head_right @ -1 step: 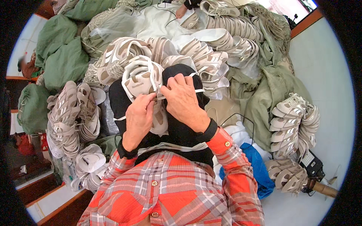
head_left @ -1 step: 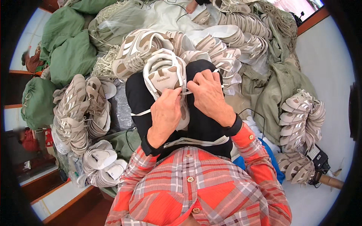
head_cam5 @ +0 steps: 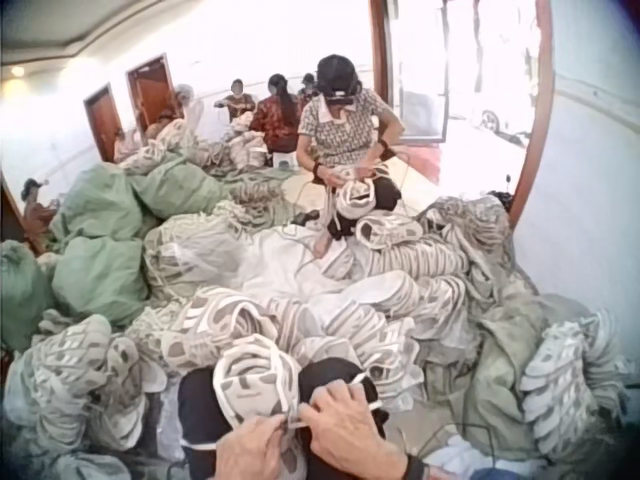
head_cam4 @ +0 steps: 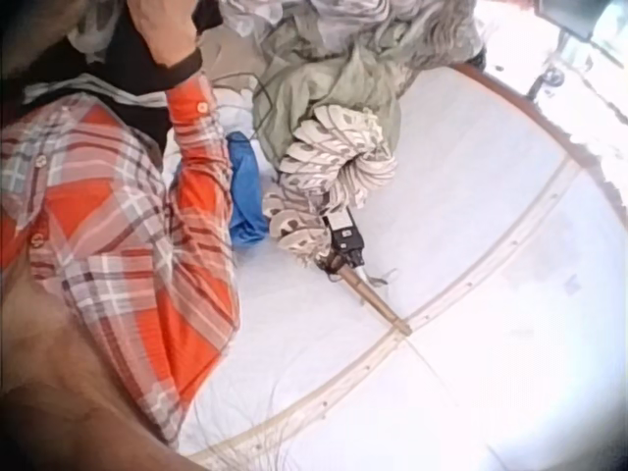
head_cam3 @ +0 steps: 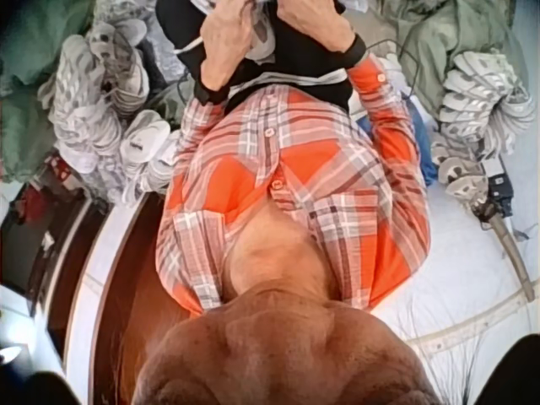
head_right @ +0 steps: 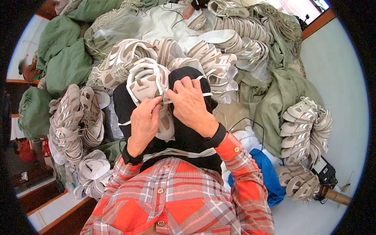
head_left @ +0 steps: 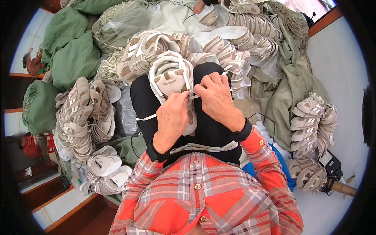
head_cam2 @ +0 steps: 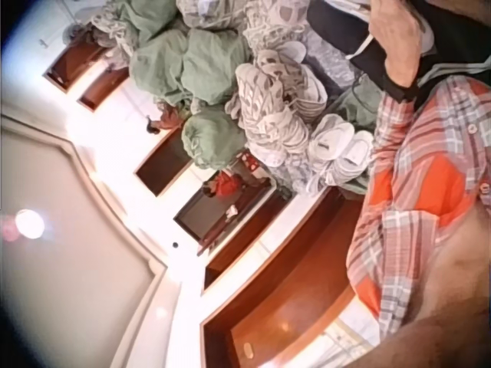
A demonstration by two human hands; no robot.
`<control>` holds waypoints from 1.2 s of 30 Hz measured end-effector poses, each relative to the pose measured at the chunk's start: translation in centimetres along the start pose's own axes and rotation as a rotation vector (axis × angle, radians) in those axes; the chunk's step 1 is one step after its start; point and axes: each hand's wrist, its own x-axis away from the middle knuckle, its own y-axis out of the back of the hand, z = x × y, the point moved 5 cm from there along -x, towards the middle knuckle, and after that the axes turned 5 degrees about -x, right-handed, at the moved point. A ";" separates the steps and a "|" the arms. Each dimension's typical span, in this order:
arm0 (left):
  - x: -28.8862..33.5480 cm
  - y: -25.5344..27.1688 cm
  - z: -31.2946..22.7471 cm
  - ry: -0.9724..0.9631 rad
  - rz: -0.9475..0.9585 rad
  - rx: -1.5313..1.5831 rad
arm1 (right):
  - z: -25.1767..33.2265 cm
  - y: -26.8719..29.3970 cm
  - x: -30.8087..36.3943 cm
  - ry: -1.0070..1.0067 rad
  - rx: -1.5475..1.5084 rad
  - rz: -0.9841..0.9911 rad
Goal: Lacing a series of shoes in a manufacturing environment.
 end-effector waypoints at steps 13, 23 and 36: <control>-1.1 0.1 0.4 -0.120 0.040 -0.163 | 0.2 -0.8 -0.1 -0.059 -0.216 -0.091; -3.4 5.3 1.0 -0.311 0.104 -0.689 | 1.4 1.4 1.0 0.020 -0.014 -0.006; 3.8 11.3 12.9 0.191 -0.246 2.352 | -0.5 5.2 0.7 0.085 -0.402 0.566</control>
